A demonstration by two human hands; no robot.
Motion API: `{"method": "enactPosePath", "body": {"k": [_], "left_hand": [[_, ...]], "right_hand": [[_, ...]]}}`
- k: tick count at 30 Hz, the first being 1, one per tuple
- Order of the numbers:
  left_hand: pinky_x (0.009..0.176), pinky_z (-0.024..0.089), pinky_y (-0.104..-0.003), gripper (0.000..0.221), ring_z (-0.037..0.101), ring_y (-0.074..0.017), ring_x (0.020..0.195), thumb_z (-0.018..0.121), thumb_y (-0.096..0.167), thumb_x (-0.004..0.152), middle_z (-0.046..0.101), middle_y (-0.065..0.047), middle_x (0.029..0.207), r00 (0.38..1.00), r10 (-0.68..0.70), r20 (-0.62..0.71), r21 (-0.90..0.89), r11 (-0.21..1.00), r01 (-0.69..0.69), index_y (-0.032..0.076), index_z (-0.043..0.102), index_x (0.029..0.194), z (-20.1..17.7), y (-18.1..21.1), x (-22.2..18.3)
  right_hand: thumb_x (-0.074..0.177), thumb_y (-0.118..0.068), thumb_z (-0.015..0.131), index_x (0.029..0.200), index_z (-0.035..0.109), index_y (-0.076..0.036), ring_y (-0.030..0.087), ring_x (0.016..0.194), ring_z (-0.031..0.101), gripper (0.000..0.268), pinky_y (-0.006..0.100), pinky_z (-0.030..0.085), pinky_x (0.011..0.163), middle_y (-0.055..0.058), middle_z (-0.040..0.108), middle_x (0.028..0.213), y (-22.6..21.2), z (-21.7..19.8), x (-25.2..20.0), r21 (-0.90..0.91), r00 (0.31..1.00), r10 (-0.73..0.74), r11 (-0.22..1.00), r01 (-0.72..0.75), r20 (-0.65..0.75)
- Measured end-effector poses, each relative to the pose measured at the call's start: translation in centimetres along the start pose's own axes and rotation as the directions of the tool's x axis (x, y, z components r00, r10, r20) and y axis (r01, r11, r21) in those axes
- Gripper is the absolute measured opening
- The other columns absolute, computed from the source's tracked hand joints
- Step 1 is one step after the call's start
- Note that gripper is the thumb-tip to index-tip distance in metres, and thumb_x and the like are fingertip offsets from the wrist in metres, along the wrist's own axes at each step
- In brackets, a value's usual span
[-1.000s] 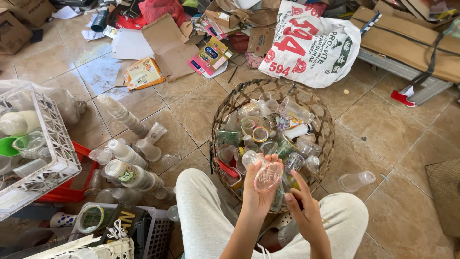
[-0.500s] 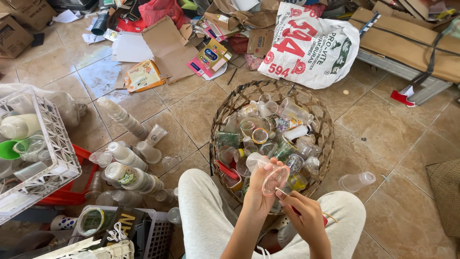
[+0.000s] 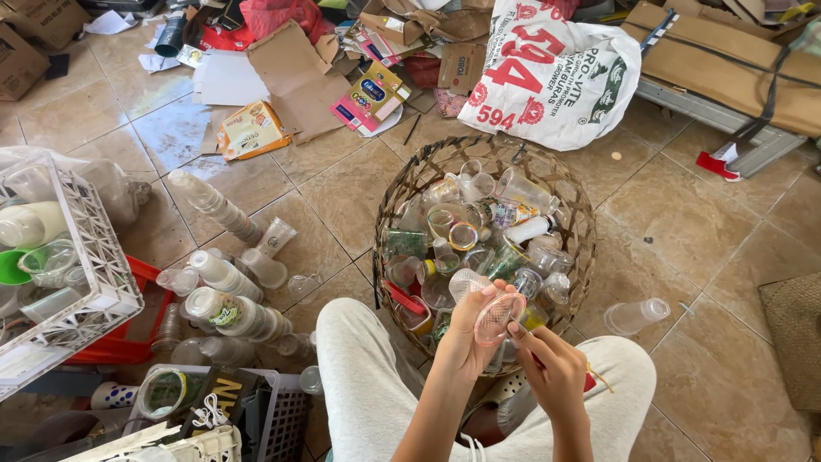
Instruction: The person sits on the floor and uses a red utility knife to peel adhesive labels off clear plastic cups. They pick cups from a woven basket, scrape the labels, and place the cups into a white crate.
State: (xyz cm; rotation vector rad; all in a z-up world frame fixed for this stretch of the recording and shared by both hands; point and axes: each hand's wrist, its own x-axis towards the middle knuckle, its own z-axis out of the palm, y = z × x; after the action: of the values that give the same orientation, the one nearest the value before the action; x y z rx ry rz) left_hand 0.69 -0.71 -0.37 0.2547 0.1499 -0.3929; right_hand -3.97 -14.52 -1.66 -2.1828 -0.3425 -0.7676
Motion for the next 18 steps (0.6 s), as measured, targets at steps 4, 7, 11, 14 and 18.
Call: {"method": "enactPosePath", "body": {"k": [4, 7, 11, 14, 18], "left_hand": [[0.077, 0.056, -0.028, 0.034, 0.067, -0.0239, 0.098, 0.068, 0.014, 0.093, 0.065, -0.019, 0.112, 0.995, 0.018, -0.097, 0.074, 0.997, -0.011, -0.002, 0.056, 0.12, -0.1, 0.3, -0.1], [0.066, 0.054, -0.025, 0.03, 0.064, -0.0216, 0.081, 0.066, 0.016, 0.095, 0.066, -0.021, 0.107, 0.999, -0.021, -0.046, 0.092, 0.995, 0.026, -0.001, 0.055, 0.118, 0.1, 0.5, 0.0], [0.078, 0.056, -0.029, 0.032, 0.066, -0.0261, 0.094, 0.068, 0.015, 0.093, 0.065, -0.023, 0.11, 0.996, -0.034, -0.077, 0.092, 0.995, 0.041, -0.002, 0.055, 0.116, 0.4, 0.5, -0.1], [0.077, 0.057, -0.028, 0.031, 0.067, -0.0243, 0.095, 0.067, 0.017, 0.094, 0.066, -0.022, 0.11, 0.996, -0.028, -0.083, 0.098, 0.995, 0.036, -0.002, 0.058, 0.116, -0.4, 0.4, -0.2], [0.075, 0.061, -0.032, 0.031, 0.069, -0.0279, 0.1, 0.062, 0.023, 0.101, 0.065, -0.019, 0.111, 0.999, 0.026, -0.044, -0.03, 0.999, -0.027, -0.002, 0.057, 0.119, -0.6, 0.8, -0.1]], "right_hand": [[0.08, -0.002, 0.076, 0.106, 0.079, -0.012, 0.011, 0.05, 0.039, 0.028, 0.028, 0.03, 0.046, -0.002, 0.062, 0.074, 1.2, 0.2, -0.6, -0.063, 0.999, -0.044, 0.997, 0.044, 0.0], [0.081, -0.003, 0.076, 0.105, 0.079, -0.011, 0.011, 0.05, 0.04, 0.026, 0.027, 0.03, 0.046, -0.001, 0.063, 0.075, 1.6, 0.3, -0.6, -0.068, 0.999, -0.05, 0.996, 0.049, -0.006], [0.084, -0.003, 0.075, 0.105, 0.079, -0.011, 0.01, 0.05, 0.039, 0.023, 0.026, 0.029, 0.046, -0.001, 0.063, 0.073, 2.0, 0.1, -0.5, -0.101, 0.998, -0.049, 0.994, 0.045, -0.032], [0.083, -0.004, 0.074, 0.099, 0.078, -0.009, 0.01, 0.049, 0.039, 0.018, 0.026, 0.029, 0.045, -0.001, 0.062, 0.071, 1.5, -0.5, -0.2, -0.027, 1.0, -0.022, 0.999, 0.022, 0.009], [0.08, -0.01, 0.076, 0.082, 0.079, -0.006, 0.008, 0.044, 0.041, 0.006, 0.023, 0.032, 0.041, -0.002, 0.066, 0.064, 1.1, -1.2, 0.1, 0.127, 0.982, 0.035, 0.99, -0.059, 0.184]]}}
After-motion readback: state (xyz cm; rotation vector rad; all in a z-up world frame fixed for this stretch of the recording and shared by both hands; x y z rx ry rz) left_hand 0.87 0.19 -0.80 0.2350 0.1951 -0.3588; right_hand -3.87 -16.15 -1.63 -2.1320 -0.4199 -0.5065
